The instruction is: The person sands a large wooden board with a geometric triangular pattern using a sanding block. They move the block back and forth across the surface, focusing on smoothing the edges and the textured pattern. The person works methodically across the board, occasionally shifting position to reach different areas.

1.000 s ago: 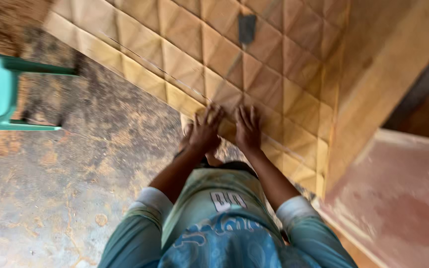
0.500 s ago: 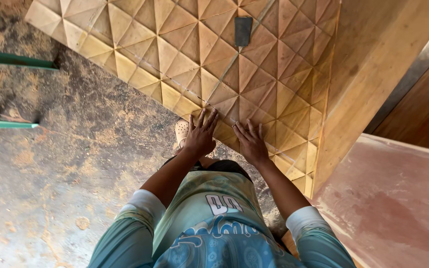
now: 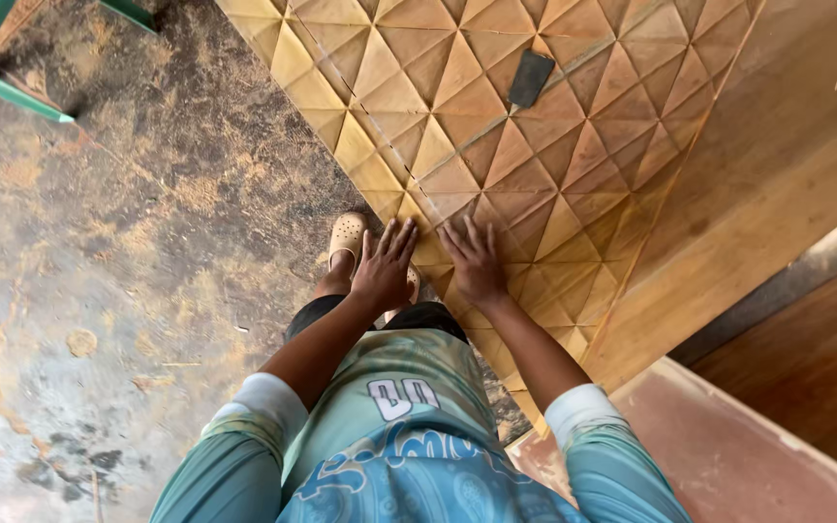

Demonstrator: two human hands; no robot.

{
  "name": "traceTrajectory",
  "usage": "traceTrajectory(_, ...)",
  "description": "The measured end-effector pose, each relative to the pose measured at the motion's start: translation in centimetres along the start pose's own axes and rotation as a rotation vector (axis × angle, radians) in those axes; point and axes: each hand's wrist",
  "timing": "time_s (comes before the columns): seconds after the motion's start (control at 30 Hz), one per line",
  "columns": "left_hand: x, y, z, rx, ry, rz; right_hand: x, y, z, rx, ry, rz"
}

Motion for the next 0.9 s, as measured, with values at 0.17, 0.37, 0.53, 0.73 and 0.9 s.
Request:
traceTrajectory(0.17, -2.2, 2.0, -2.3, -0.191, 0.030, 0.079, -1.2, 0.6, -0.3, 0.052, 0.010, 0.114)
traceTrajectory(0.37, -3.0, 1.7, -1.5, -0.021, 0.011, 0.173, -1.9, 0.3, -1.1, -0.018, 0.021, 0.140)
traceTrajectory(0.53, -3.5, 2.1, -1.4, -0.022, 0.035, 0.193, -0.7, 0.6, -1.3, -0.010, -0.057, 0.128)
traceTrajectory(0.73, -4.3, 2.7, -2.2, 0.003, 0.043, 0.220, -0.8, 1.7, -2.5, 0.018, -0.053, 0.106)
traceTrajectory(0.9, -4.0, 1.9, -1.0, 0.030, 0.038, 0.243, -1.1, -0.6, -2.6, -0.019, -0.027, 0.121)
Point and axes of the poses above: each hand's wrist, its own y-axis away from the middle knuckle, its own z-axis out of the back of the hand, x = y × z, and after that the axes turned 1 degree about -x, right-handed
